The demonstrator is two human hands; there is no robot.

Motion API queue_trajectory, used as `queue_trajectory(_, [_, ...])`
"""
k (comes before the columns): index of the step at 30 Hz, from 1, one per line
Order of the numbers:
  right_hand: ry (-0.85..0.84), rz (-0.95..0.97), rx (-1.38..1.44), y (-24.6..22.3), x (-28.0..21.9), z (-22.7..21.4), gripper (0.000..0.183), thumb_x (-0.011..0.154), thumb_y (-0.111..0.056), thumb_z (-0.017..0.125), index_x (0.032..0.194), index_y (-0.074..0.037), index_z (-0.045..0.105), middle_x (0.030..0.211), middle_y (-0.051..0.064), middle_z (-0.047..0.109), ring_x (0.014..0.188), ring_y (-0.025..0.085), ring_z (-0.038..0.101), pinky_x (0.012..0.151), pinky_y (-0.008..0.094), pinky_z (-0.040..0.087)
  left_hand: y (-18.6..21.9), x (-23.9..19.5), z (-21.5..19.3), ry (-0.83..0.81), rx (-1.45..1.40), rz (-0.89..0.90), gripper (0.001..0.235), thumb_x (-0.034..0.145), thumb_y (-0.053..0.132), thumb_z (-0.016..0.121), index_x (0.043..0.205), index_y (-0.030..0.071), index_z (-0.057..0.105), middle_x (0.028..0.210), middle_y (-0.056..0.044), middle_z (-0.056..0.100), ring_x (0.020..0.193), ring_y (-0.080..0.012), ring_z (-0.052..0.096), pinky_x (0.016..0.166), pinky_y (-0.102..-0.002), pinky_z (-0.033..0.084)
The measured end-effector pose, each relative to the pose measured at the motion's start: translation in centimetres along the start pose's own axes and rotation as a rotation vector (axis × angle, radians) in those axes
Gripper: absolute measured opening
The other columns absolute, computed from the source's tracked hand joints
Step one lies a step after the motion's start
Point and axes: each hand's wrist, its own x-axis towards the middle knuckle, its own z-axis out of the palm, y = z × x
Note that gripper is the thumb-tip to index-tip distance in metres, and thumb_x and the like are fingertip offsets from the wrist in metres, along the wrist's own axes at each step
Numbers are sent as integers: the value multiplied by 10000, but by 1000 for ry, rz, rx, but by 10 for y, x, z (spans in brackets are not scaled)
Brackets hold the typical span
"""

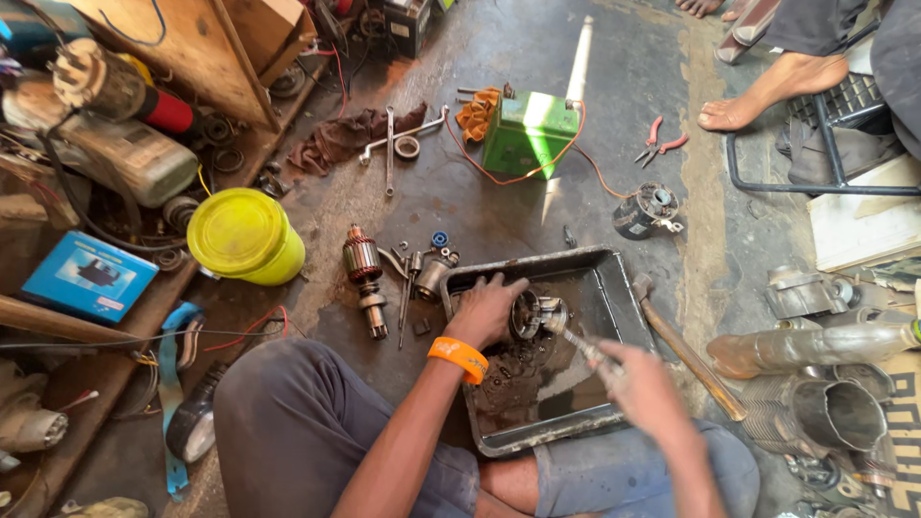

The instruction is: The person scrubs a cylindrical mechanical part with a brush inside a tray of dark liquid. The person rotates the part to clean different sides and repeatedly dips the brush into the liquid.

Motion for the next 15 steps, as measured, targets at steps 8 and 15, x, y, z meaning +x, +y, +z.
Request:
queue_trajectory(8, [209, -701, -467, -26, 45, 1, 488, 895, -108, 565, 1370, -204, 621, 954, 199, 662, 764, 417, 686, 661, 508, 542, -14, 14, 15, -71, -49, 41, 758, 833, -62, 621, 1501, 274, 493, 1557, -206, 403, 1428, -529, 364, 1128, -552, 414])
queue_trajectory(15, [178, -613, -695, -22, 45, 28, 604, 857, -19, 566, 1446, -152, 557, 981, 215, 673, 790, 383, 715, 686, 479, 576, 5, 5, 12, -79, -73, 70, 748, 796, -64, 657, 1449, 280, 531, 1505, -191, 448, 1431, -509, 368, 1111, -562, 420])
